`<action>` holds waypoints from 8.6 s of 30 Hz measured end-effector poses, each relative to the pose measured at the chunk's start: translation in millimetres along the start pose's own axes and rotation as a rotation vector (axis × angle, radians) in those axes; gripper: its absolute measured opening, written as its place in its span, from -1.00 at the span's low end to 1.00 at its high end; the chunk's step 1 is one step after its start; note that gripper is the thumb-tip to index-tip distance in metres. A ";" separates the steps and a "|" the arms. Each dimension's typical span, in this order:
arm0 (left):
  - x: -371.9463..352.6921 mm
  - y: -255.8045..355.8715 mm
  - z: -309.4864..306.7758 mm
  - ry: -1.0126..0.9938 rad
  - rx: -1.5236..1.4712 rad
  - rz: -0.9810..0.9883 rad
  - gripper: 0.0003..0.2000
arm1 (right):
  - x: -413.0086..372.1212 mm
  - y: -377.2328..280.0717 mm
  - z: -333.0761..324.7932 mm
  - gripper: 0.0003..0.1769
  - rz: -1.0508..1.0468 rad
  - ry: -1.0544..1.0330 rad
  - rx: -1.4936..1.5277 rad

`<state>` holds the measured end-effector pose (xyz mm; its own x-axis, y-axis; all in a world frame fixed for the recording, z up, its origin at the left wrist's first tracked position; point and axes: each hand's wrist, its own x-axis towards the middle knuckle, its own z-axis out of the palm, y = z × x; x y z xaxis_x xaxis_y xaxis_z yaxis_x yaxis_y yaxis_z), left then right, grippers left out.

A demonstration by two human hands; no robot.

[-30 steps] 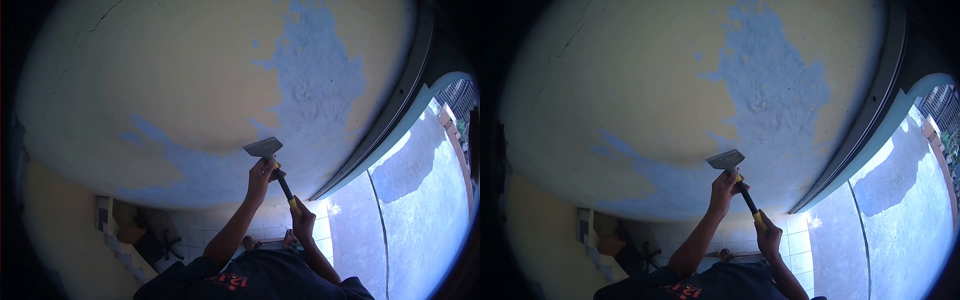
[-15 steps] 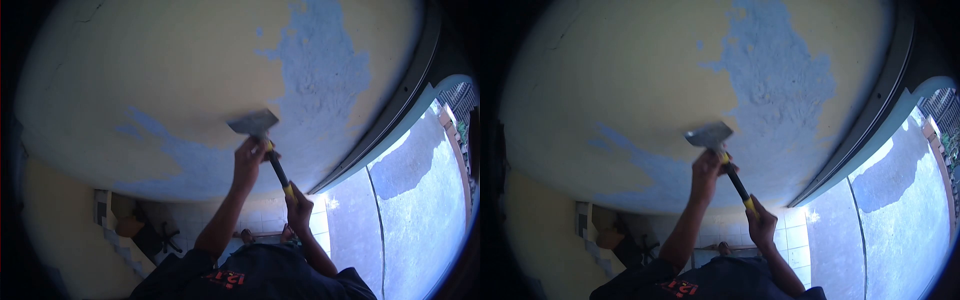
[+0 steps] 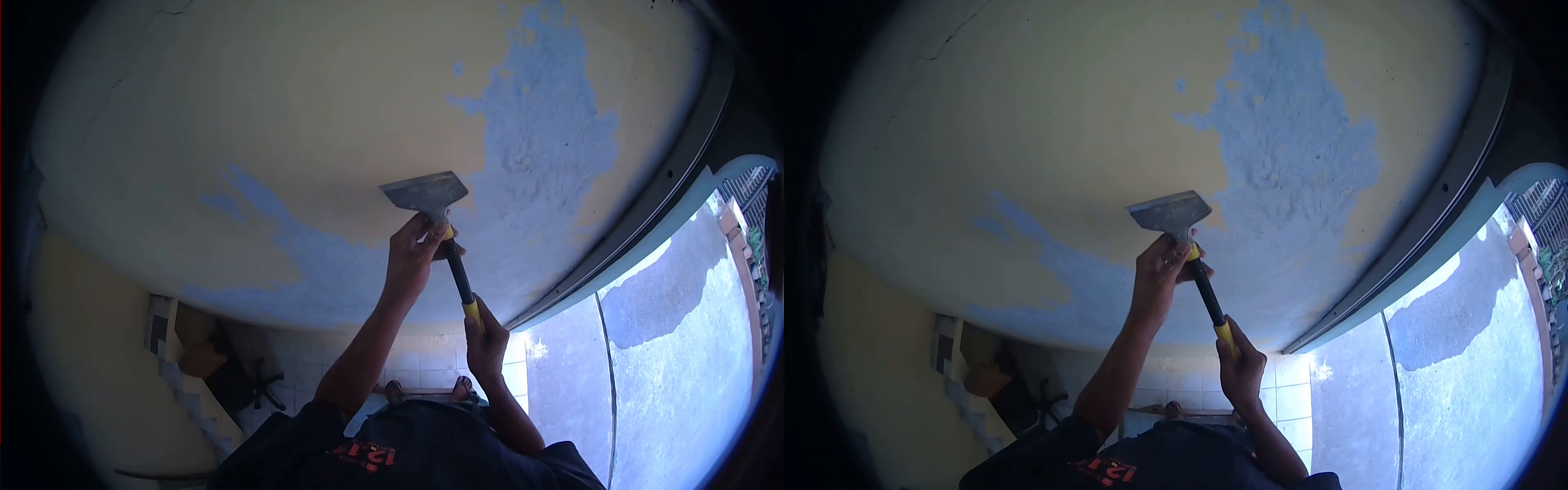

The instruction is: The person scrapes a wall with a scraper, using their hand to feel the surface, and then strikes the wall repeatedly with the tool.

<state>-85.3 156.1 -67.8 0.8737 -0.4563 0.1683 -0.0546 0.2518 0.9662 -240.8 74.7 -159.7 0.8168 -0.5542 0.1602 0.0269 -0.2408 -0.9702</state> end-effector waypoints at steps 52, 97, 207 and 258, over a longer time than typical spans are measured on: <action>-15.8 -57.5 0.2 -0.056 -0.058 -0.111 -0.65 | -29.6 23.7 -12.5 -0.54 0.265 -0.029 -0.111; -4.1 -60.0 6.4 0.000 0.021 -0.022 -0.68 | -22.7 43.4 3.0 -0.53 0.193 0.023 0.034; 3.3 -22.3 22.7 0.014 0.083 0.094 -0.68 | -16.9 12.2 -13.5 -0.36 0.187 -0.275 0.509; 7.3 -5.2 29.1 0.029 0.002 0.108 -0.64 | -1.7 -13.2 -23.7 -0.37 0.159 -0.300 0.400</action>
<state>-92.7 126.5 -65.9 0.8765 -0.4015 0.2657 -0.1503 0.2960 0.9433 -256.2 59.9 -142.9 0.9563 -0.2923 0.0030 0.0592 0.1836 -0.9812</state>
